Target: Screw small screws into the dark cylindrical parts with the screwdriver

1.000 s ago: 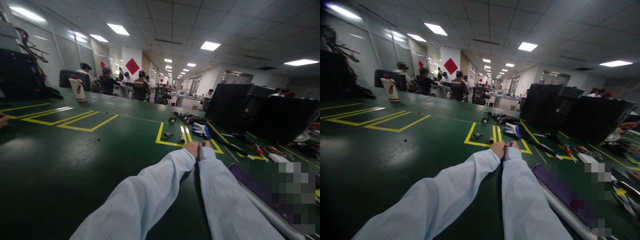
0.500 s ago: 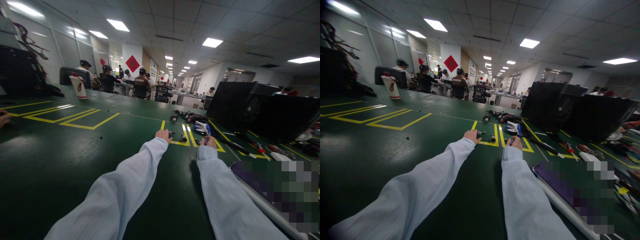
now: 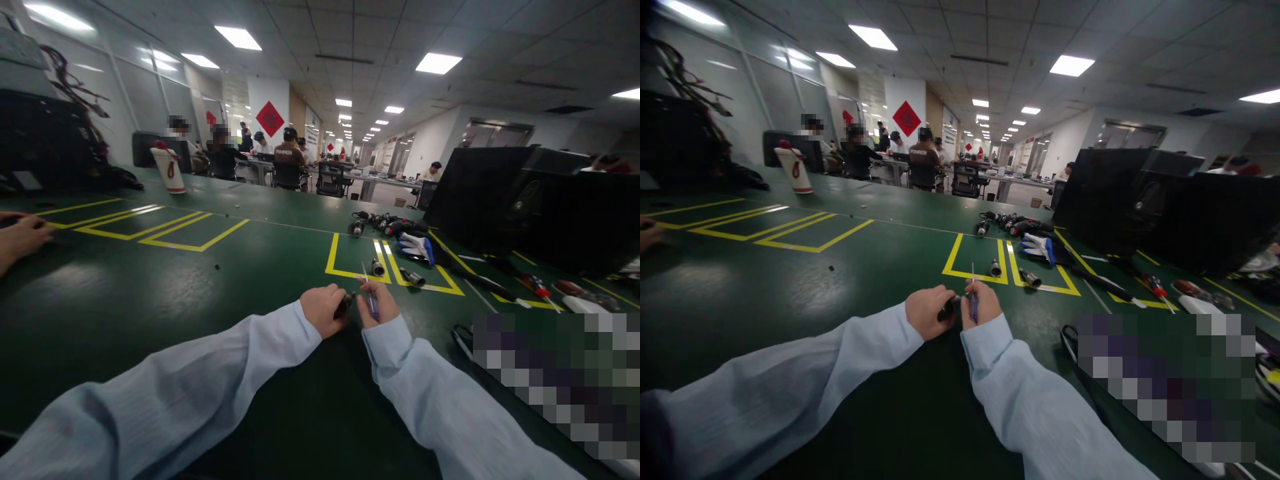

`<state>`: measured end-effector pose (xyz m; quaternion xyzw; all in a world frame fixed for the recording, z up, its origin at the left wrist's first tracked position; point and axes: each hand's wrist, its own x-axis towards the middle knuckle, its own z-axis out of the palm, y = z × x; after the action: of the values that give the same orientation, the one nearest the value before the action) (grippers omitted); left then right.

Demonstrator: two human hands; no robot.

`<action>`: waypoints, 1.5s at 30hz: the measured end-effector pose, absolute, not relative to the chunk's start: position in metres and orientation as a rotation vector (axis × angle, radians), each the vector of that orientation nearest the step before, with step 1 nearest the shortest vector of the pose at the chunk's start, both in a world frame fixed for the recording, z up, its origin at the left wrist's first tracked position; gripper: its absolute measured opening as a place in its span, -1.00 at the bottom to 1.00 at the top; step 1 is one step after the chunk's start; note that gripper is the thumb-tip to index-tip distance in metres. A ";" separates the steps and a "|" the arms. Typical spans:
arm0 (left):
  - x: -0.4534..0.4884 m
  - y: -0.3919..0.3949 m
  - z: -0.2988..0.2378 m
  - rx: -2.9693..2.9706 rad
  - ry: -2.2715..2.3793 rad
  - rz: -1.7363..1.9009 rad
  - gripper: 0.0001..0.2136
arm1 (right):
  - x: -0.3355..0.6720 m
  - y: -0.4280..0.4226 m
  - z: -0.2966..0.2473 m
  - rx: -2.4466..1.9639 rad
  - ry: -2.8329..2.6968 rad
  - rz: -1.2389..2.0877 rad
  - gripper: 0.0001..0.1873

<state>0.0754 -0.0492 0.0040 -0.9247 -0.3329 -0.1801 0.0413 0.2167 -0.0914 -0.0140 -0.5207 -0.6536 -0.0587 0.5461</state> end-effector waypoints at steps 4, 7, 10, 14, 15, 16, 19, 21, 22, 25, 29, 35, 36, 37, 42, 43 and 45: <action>0.057 -0.071 0.002 -2.902 -0.964 -0.546 -0.76 | 0.189 -0.110 -0.020 -1.186 -1.683 0.124 -0.83; 0.045 -0.081 0.002 -3.002 -0.873 -0.586 -0.70 | 0.182 -0.119 -0.020 -1.192 -1.751 0.211 -0.84; 0.022 -0.080 0.004 -3.063 -0.887 -0.655 -0.65 | 0.182 -0.122 -0.019 -1.227 -1.819 0.235 -0.83; -0.031 -0.043 0.011 -2.743 -1.496 -0.333 -0.67 | 0.182 -0.121 -0.021 -1.271 -1.858 0.260 -0.81; -0.045 -0.027 0.013 -2.646 -1.631 -0.215 -0.65 | 0.182 -0.120 -0.021 -1.273 -1.862 0.263 -0.81; -0.059 -0.009 0.016 -2.558 -1.749 -0.109 -0.64 | 0.181 -0.120 -0.021 -1.273 -1.863 0.265 -0.81; -0.093 0.047 0.022 -2.346 -1.936 -0.002 -0.67 | 0.180 -0.120 -0.021 -1.258 -1.866 0.259 -0.81; -0.106 0.079 0.023 -2.281 -1.927 -0.135 -0.74 | 0.180 -0.120 -0.019 -1.251 -1.866 0.251 -0.81; -0.109 0.091 0.022 -2.268 -1.944 -0.170 -0.73 | 0.180 -0.121 -0.019 -1.253 -1.865 0.251 -0.81; -0.107 0.111 0.017 -2.242 -1.978 -0.246 -0.68 | 0.181 -0.121 -0.017 -1.268 -1.863 0.257 -0.81; -0.080 0.098 0.007 -2.416 -1.836 -0.287 -0.70 | 0.181 -0.121 -0.016 -1.269 -1.878 0.254 -0.82; -0.018 0.028 -0.007 -2.890 -1.230 -0.425 -0.75 | 0.181 -0.121 -0.017 -1.257 -1.886 0.242 -0.76; -0.009 0.016 -0.008 -2.943 -1.111 -0.485 -0.76 | 0.181 -0.121 -0.017 -1.268 -1.880 0.244 -0.75; -0.002 0.004 -0.009 -2.980 -1.008 -0.526 -0.77 | 0.181 -0.121 -0.017 -1.278 -1.874 0.245 -0.74; 0.011 -0.026 -0.009 -2.994 -0.895 -0.633 -0.79 | 0.181 -0.122 -0.020 -1.283 -1.870 0.246 -0.70; 0.011 -0.027 -0.008 -2.995 -0.894 -0.639 -0.80 | 0.181 -0.122 -0.021 -1.276 -1.871 0.245 -0.70; 0.010 -0.028 -0.006 -3.007 -0.877 -0.655 -0.80 | 0.181 -0.121 -0.022 -1.259 -1.865 0.244 -0.68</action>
<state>0.0100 -0.0282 -0.0060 -0.9393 -0.2740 -0.2046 -0.0290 0.1813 -0.1210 -0.0225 -0.5034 -0.7459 0.0976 0.4250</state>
